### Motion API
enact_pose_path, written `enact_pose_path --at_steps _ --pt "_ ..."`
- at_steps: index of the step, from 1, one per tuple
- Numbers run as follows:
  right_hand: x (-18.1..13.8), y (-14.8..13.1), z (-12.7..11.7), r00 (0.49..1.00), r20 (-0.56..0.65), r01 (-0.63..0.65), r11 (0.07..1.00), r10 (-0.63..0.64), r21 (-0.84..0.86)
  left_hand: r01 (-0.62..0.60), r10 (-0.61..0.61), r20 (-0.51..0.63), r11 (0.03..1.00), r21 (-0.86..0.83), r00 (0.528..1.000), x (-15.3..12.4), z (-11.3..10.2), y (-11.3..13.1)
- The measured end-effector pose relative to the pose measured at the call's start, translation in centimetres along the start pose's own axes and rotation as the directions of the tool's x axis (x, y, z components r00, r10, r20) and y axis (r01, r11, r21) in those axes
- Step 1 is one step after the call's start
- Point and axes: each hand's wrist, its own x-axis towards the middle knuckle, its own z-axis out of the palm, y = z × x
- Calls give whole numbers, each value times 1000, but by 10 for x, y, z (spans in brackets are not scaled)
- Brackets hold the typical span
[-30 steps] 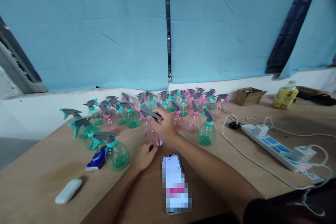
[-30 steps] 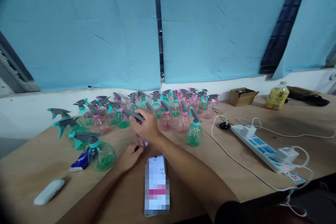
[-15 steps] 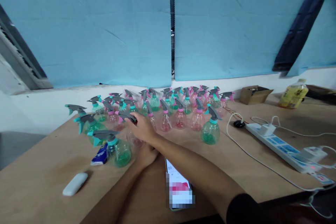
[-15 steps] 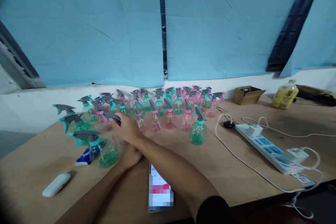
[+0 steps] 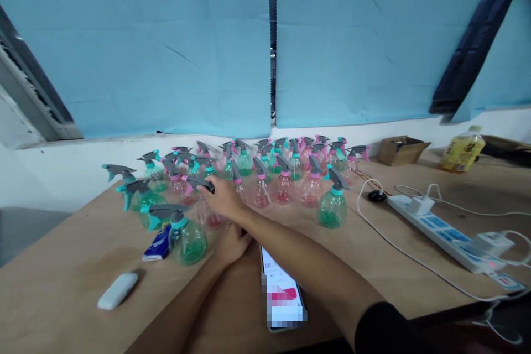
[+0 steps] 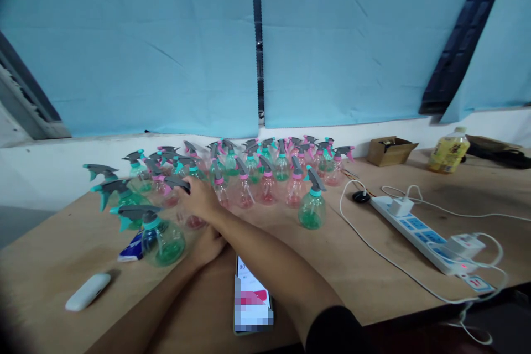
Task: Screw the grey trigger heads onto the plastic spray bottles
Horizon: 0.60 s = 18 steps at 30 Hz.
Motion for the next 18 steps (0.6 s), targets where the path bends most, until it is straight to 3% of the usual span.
enact_pose_path --at_steps 4,9,11,15,18 --pt "11 -1 -2 995 30 -96 995 97 -21 -36 36 60 999 -1 998 -1 -4 8" --pt "15 -2 -12 976 196 -82 993 96 -80 -56 56 88 998 8 995 -1 -8 17" --pt "13 -3 -17 975 207 -69 995 82 -71 -55 54 99 999 0 994 -1 -8 18" --pt "6 -10 -30 997 0 73 992 -73 -101 -17 15 81 999 28 997 1 -7 16" --pt "3 -11 -44 970 -194 105 971 -148 -214 -44 39 91 998 51 995 1 -8 17"
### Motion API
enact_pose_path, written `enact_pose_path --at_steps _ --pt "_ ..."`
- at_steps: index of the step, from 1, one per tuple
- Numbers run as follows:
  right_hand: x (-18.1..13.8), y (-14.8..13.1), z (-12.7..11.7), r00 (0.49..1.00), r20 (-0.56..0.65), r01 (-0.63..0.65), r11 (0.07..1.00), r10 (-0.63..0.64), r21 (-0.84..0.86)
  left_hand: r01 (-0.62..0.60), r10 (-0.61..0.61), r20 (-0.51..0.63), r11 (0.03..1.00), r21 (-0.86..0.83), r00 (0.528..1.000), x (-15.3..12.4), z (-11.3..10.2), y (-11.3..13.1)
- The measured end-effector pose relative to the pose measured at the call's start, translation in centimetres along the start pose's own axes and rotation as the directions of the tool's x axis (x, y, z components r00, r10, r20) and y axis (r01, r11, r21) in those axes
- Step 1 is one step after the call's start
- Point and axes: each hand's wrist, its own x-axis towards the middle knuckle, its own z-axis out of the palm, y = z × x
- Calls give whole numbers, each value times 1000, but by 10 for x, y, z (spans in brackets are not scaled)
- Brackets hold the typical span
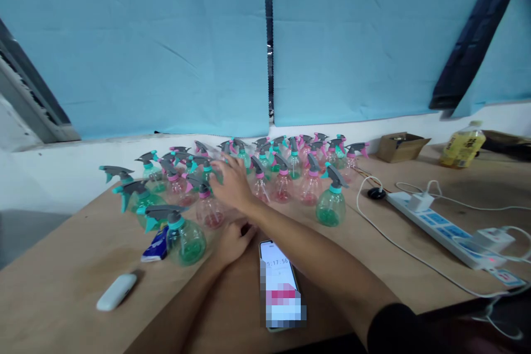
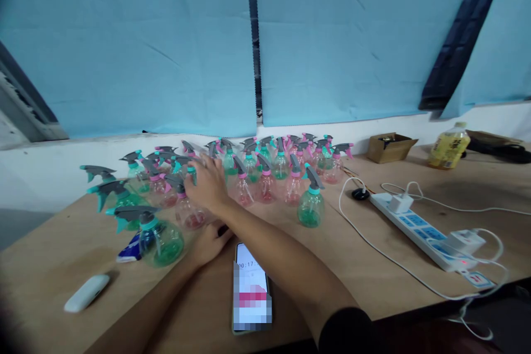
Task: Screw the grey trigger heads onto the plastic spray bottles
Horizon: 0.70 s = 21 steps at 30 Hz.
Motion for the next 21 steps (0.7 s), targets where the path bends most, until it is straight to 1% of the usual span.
enact_pose_path --at_steps 1,3,6,9,12,15,18,21 --pt "0 3 -3 999 -35 -7 1000 6 -25 -13 13 6 1000 1 1000 0 0 1" --pt "1 15 -5 999 -39 -38 998 36 -46 -30 31 7 1000 -4 1000 0 -1 2" --pt "-1 37 1 996 35 -77 996 78 -42 -33 32 -15 999 -29 999 0 0 1" --pt "-6 53 8 995 70 -74 997 72 19 -25 24 -20 998 -64 1000 0 2 -2" --pt "-12 57 8 999 20 -39 995 37 96 -34 33 -20 996 -82 999 1 2 -3" --pt "-18 55 3 1000 -14 2 989 0 146 -28 24 -40 996 -84 999 0 0 -2" --pt "-24 56 -5 1000 5 -7 977 6 212 -17 9 -88 996 -82 996 -4 -1 0" --pt "-31 60 -15 998 53 -35 964 22 264 -38 25 -128 994 -102 991 -8 -1 -1"
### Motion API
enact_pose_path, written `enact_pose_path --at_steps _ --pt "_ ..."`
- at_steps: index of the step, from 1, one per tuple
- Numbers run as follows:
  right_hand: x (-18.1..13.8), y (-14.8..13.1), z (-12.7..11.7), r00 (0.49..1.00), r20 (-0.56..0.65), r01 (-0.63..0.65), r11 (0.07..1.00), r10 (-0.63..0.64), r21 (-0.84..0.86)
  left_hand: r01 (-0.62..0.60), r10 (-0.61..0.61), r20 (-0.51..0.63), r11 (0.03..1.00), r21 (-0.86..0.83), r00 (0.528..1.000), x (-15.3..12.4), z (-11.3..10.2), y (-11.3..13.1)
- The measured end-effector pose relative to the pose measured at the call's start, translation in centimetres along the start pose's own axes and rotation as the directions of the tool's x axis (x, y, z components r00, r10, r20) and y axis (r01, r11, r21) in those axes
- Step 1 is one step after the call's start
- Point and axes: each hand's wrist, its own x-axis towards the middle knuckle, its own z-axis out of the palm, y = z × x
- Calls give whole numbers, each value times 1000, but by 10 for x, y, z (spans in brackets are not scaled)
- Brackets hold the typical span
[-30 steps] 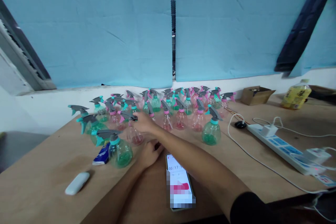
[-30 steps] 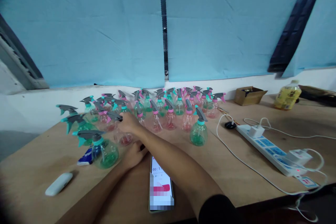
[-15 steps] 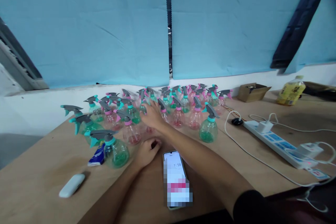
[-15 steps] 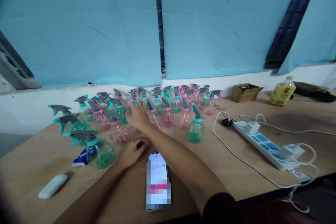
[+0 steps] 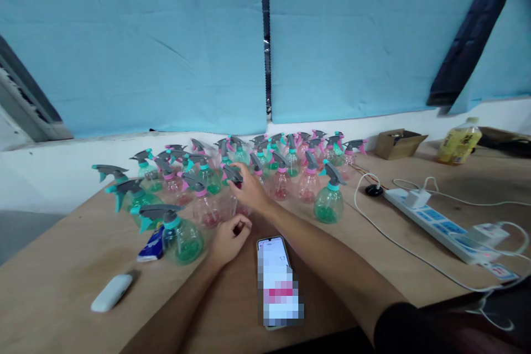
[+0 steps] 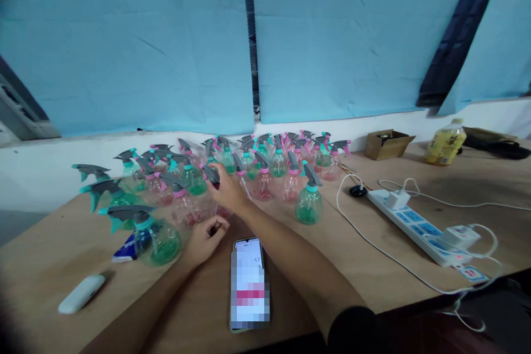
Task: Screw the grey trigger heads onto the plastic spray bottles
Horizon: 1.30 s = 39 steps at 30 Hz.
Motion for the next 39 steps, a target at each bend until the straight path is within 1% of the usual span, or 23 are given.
enact_pose_path --at_steps 2,5,8,10,12,15,17,21,23,25,28,31,33,36,39 --pt "-5 0 -8 1000 8 15 999 -16 34 -14 14 -15 1000 -6 1000 -2 0 -2" --pt "-12 2 -19 999 -19 39 993 -37 110 -24 24 -37 1000 -11 999 -3 0 -4" --pt "-18 10 -27 999 -23 -35 975 41 221 -26 25 -46 999 -43 999 -3 -1 -5" --pt "-21 18 -31 993 28 -118 945 115 306 -30 27 -40 997 -75 999 -2 -2 -4" --pt "-22 24 -36 980 105 -197 907 170 371 -30 26 -31 993 -113 999 -1 -3 -2" --pt "-21 29 -44 950 226 -295 860 216 416 3 -9 -32 986 -170 999 2 -6 0" --pt "-21 27 -49 930 285 -341 830 231 442 38 -45 -32 981 -192 998 3 -7 2" --pt "-24 20 -54 910 331 -397 754 249 523 77 -81 -10 978 -192 997 3 -7 1" --pt "-26 18 -55 908 334 -403 741 253 536 78 -80 -6 980 -182 997 3 -6 -1" --pt "-26 20 -56 916 320 -387 751 243 536 76 -77 -1 981 -177 997 3 -5 -2" --pt "-25 25 -57 925 281 -372 762 256 529 99 -92 45 978 -185 995 4 -3 -2" --pt "-25 26 -57 912 336 -395 732 238 555 142 -115 165 976 -164 979 7 -3 3" --pt "-26 23 -58 903 374 -406 703 210 584 143 -112 225 982 -124 968 8 -2 7" --pt "-27 19 -60 900 369 -421 683 231 598 117 -92 251 990 -85 964 9 -1 10" --pt "-26 18 -63 891 382 -433 706 244 560 103 -78 254 991 -87 964 9 0 10"
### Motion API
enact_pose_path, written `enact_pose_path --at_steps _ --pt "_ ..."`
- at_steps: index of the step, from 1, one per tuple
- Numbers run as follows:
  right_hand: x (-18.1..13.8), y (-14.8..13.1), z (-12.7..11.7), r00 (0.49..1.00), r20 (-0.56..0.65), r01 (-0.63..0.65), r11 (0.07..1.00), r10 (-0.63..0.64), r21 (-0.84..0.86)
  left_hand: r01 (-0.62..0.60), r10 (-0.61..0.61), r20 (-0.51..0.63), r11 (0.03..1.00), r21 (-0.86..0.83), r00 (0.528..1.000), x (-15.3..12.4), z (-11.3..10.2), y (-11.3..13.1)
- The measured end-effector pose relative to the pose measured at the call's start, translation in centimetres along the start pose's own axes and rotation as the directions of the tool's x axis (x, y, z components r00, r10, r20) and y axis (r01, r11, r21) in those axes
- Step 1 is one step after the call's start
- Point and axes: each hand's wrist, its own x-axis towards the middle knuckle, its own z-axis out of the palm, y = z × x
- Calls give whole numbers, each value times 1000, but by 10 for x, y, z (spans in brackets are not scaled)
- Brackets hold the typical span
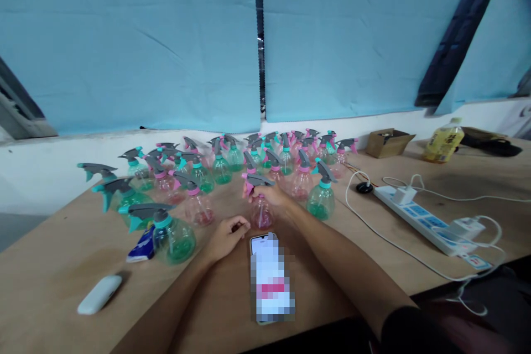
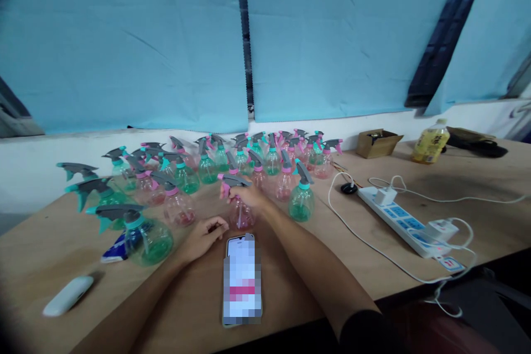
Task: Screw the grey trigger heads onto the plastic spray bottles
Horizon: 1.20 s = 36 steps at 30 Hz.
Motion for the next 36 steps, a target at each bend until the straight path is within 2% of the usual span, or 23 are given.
enact_pose_path --at_steps 5,9,14,18,25,31,36 --pt "0 -1 -1 1000 20 15 1000 -15 -27 -2 2 4 1000 17 1000 0 0 -1" --pt "-2 2 2 999 -47 12 1000 -13 -18 -11 11 0 1000 10 1000 0 1 -1" --pt "-1 5 0 998 -66 4 1000 -6 -30 -20 20 -2 1000 16 1000 0 0 -1" --pt "-1 3 -3 999 -28 29 997 -31 -70 -22 22 1 1000 16 1000 -1 0 -1" --pt "-3 0 3 998 -58 8 1000 -9 -9 -22 22 0 1000 10 1000 -1 1 -3" --pt "-1 2 2 996 -68 48 996 -53 -76 -20 20 11 1000 12 1000 -2 1 -3" --pt "-3 -3 8 994 -103 45 999 -47 -17 -16 16 12 1000 12 1000 -2 1 -3"
